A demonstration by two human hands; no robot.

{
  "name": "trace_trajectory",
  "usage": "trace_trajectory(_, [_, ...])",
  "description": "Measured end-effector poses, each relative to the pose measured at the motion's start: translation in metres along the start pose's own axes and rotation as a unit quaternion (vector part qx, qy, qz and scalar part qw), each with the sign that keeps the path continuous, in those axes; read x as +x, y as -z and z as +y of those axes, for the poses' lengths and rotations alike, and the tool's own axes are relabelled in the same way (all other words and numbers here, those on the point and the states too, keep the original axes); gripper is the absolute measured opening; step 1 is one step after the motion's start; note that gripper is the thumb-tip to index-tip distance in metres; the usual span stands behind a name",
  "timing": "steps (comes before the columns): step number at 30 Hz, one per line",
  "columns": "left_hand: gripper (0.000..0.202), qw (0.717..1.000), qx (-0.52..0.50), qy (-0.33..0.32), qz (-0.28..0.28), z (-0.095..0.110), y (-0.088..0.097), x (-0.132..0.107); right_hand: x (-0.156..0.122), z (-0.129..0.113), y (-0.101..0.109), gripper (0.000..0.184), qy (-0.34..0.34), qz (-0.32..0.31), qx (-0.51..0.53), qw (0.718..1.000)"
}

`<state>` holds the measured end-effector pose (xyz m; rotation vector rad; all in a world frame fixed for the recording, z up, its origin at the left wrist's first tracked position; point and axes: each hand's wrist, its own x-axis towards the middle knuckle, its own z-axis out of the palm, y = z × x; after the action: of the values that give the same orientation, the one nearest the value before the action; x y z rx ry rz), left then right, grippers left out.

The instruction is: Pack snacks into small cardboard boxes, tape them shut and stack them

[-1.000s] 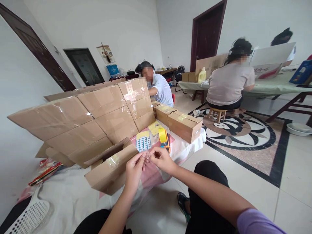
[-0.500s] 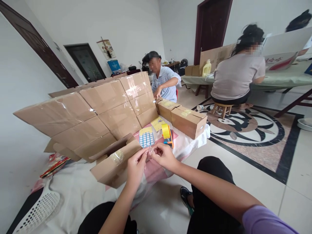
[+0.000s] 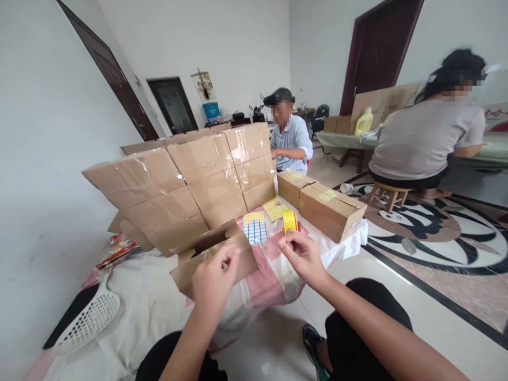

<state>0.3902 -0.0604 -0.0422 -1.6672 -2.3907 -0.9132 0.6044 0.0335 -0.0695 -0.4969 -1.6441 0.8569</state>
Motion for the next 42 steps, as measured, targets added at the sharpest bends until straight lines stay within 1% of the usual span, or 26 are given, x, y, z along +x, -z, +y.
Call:
trace_trajectory(1, [0.042,0.997,0.052,-0.008,0.057,-0.011,0.008,0.007,0.001,-0.001,0.0,0.022,-0.006,-0.021,0.001,1.0])
trace_trajectory(2, [0.047,0.99,0.099,-0.012,0.101,-0.023,0.014,0.015,0.002,-0.003,-0.002,0.021,-0.01,-0.044,0.002,0.999])
trace_trajectory(3, [0.054,0.983,0.134,-0.013,0.121,-0.036,0.018,0.022,0.003,-0.005,-0.005,0.019,-0.008,-0.068,0.003,0.998])
trace_trajectory(4, [0.059,0.981,0.158,-0.015,0.109,-0.048,0.019,0.028,0.004,-0.007,-0.009,0.018,-0.003,-0.086,0.005,0.996])
trace_trajectory(5, [0.058,0.983,0.169,-0.018,0.072,-0.058,0.018,0.032,0.006,-0.009,-0.014,0.016,0.004,-0.102,0.005,0.995])
trace_trajectory(7, [0.05,0.984,0.172,-0.038,-0.027,-0.075,0.01,0.035,0.012,-0.013,-0.026,0.016,0.01,-0.127,0.001,0.992])
trace_trajectory(8, [0.049,0.981,0.173,-0.053,-0.065,-0.081,0.005,0.035,0.016,-0.014,-0.032,0.017,0.006,-0.138,-0.001,0.99])
trace_trajectory(10, [0.052,0.976,0.176,-0.078,-0.105,-0.09,-0.005,0.031,0.029,-0.013,-0.047,0.021,-0.014,-0.159,0.003,0.987])
trace_trajectory(12, [0.061,0.974,0.171,-0.083,-0.123,-0.096,-0.01,0.027,0.045,-0.008,-0.063,0.025,-0.054,-0.185,0.028,0.981])
trace_trajectory(14, [0.075,0.972,0.16,-0.092,-0.143,-0.1,-0.01,0.025,0.062,0.001,-0.082,0.027,-0.118,-0.222,0.063,0.966])
trace_trajectory(15, [0.082,0.972,0.157,-0.095,-0.148,-0.101,-0.01,0.025,0.07,0.006,-0.091,0.026,-0.149,-0.242,0.065,0.956])
trace_trajectory(17, [0.093,0.973,0.156,-0.097,-0.142,-0.102,-0.009,0.025,0.084,0.017,-0.111,0.021,-0.191,-0.28,0.027,0.94])
trace_trajectory(20, [0.096,0.976,0.146,-0.096,-0.128,-0.101,-0.009,0.024,0.098,0.03,-0.136,0.011,-0.193,-0.305,-0.06,0.931])
trace_trajectory(24, [0.113,0.986,0.108,-0.072,-0.105,-0.102,-0.012,0.02,0.103,0.035,-0.155,0.006,-0.169,-0.287,-0.142,0.932])
trace_trajectory(26, [0.114,0.988,0.101,-0.076,-0.087,-0.106,-0.015,0.019,0.102,0.035,-0.159,0.005,-0.16,-0.278,-0.184,0.929])
trace_trajectory(29, [0.093,0.98,0.128,-0.132,-0.073,-0.112,-0.018,0.019,0.099,0.034,-0.162,0.005,-0.155,-0.276,-0.23,0.92])
trace_trajectory(31, [0.077,0.972,0.158,-0.158,-0.079,-0.116,-0.019,0.019,0.096,0.032,-0.162,0.008,-0.158,-0.277,-0.251,0.914])
trace_trajectory(34, [0.065,0.965,0.184,-0.155,-0.1,-0.12,-0.019,0.02,0.092,0.029,-0.164,0.02,-0.144,-0.296,-0.305,0.894])
trace_trajectory(35, [0.062,0.964,0.188,-0.154,-0.106,-0.121,-0.019,0.02,0.092,0.029,-0.165,0.03,-0.137,-0.293,-0.33,0.887])
trace_trajectory(37, [0.059,0.963,0.191,-0.158,-0.106,-0.123,-0.019,0.019,0.091,0.031,-0.161,0.059,-0.134,-0.254,-0.372,0.883])
trace_trajectory(38, [0.057,0.962,0.191,-0.164,-0.103,-0.124,-0.019,0.018,0.092,0.035,-0.156,0.074,-0.143,-0.232,-0.372,0.888])
trace_trajectory(39, [0.055,0.961,0.19,-0.172,-0.1,-0.125,-0.019,0.018,0.092,0.039,-0.148,0.086,-0.155,-0.226,-0.35,0.896])
trace_trajectory(40, [0.053,0.96,0.188,-0.183,-0.1,-0.126,-0.019,0.018,0.091,0.044,-0.137,0.096,-0.167,-0.245,-0.307,0.904])
trace_trajectory(42, [0.051,0.955,0.179,-0.208,-0.109,-0.131,-0.019,0.018,0.087,0.054,-0.109,0.108,-0.169,-0.328,-0.182,0.912])
